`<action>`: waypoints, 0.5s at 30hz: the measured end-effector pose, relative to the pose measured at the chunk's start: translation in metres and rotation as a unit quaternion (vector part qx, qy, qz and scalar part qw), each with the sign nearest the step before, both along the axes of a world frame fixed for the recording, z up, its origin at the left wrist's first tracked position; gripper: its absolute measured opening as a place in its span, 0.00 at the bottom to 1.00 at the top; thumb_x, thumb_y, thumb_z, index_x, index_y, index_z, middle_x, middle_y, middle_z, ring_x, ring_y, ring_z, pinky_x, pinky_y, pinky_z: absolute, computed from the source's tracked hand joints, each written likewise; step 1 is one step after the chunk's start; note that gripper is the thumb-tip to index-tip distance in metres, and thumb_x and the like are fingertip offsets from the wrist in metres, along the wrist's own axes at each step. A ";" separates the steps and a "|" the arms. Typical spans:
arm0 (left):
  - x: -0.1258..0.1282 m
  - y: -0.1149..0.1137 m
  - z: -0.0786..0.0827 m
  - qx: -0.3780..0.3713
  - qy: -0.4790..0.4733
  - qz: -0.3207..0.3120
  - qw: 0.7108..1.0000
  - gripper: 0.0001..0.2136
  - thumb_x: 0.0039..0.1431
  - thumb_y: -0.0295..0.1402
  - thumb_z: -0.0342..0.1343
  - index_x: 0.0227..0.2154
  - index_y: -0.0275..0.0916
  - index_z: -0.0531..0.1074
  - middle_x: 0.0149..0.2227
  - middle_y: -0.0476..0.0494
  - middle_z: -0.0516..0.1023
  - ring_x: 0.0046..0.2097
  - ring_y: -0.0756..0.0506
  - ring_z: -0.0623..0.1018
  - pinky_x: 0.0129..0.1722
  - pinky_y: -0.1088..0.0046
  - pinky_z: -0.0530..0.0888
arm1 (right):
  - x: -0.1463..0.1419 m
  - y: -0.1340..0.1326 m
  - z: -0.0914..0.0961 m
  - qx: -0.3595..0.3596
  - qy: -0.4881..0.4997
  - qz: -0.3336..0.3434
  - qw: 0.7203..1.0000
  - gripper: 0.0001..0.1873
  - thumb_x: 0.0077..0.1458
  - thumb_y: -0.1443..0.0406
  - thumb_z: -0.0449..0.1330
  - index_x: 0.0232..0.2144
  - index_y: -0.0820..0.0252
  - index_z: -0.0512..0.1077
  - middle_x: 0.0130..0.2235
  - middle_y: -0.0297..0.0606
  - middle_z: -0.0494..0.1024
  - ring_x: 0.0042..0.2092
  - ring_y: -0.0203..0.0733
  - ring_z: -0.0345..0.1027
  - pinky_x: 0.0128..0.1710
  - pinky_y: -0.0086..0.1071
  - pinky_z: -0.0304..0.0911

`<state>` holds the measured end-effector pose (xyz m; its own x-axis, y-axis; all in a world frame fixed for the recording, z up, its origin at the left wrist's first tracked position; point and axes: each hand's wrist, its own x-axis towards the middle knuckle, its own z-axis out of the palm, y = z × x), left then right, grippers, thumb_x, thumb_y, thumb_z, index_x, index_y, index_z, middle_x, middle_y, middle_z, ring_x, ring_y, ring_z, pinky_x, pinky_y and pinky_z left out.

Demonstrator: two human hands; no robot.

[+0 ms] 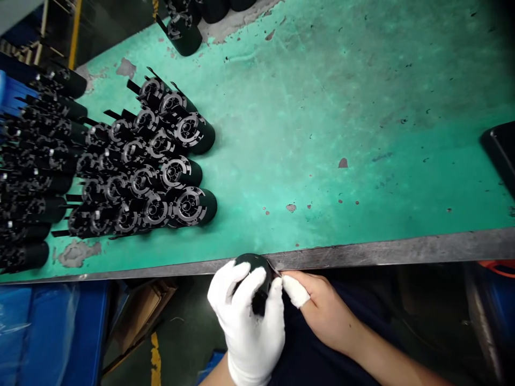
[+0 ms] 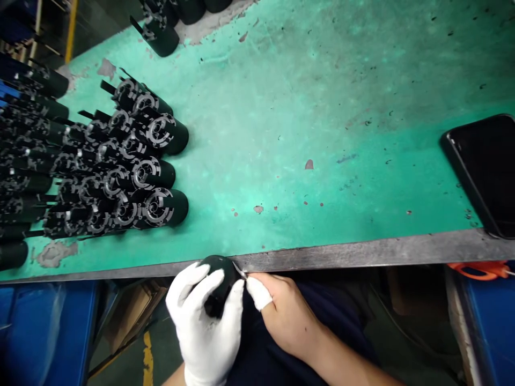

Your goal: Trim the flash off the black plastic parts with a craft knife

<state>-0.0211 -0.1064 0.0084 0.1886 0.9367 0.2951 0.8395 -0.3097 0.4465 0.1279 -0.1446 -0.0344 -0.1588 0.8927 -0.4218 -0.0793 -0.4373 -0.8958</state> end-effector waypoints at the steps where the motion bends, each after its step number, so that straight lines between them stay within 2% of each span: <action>1: 0.000 0.000 -0.001 0.005 -0.003 0.000 1.000 0.17 0.53 0.26 0.69 0.44 0.39 0.72 0.48 0.38 0.71 0.56 0.36 0.72 0.58 0.49 0.72 | 0.000 0.000 -0.001 -0.004 0.005 0.001 1.000 0.15 0.68 0.65 0.52 0.47 0.52 0.78 0.44 0.36 0.82 0.45 0.44 0.74 0.48 0.36 0.66; 6: -0.001 0.000 -0.002 0.015 -0.007 -0.003 1.000 0.17 0.52 0.26 0.70 0.43 0.39 0.73 0.47 0.38 0.71 0.55 0.36 0.73 0.57 0.48 0.73 | 0.003 -0.004 -0.008 -0.018 0.032 0.019 0.999 0.13 0.68 0.63 0.51 0.35 0.57 0.74 0.34 0.34 0.77 0.36 0.41 0.68 0.37 0.34 0.63; 10: 0.000 0.001 -0.003 0.015 -0.008 -0.001 1.000 0.17 0.52 0.27 0.70 0.43 0.39 0.73 0.47 0.39 0.70 0.55 0.37 0.73 0.57 0.49 0.73 | 0.003 -0.006 -0.010 -0.016 0.025 0.033 0.999 0.15 0.69 0.61 0.50 0.34 0.57 0.73 0.32 0.32 0.75 0.33 0.39 0.64 0.36 0.33 0.61; 15: -0.001 0.001 -0.003 0.007 -0.009 0.005 1.000 0.16 0.52 0.27 0.70 0.43 0.40 0.73 0.48 0.39 0.70 0.55 0.37 0.74 0.57 0.48 0.73 | 0.004 -0.004 -0.006 -0.008 0.016 0.038 0.999 0.16 0.70 0.59 0.50 0.35 0.57 0.74 0.33 0.34 0.77 0.34 0.40 0.66 0.36 0.33 0.63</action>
<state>-0.0217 -0.1055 0.0053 0.1738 0.9343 0.3113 0.8347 -0.3075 0.4569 0.1324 -0.1489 -0.0402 -0.2391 0.8706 -0.4300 -0.0732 -0.4578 -0.8860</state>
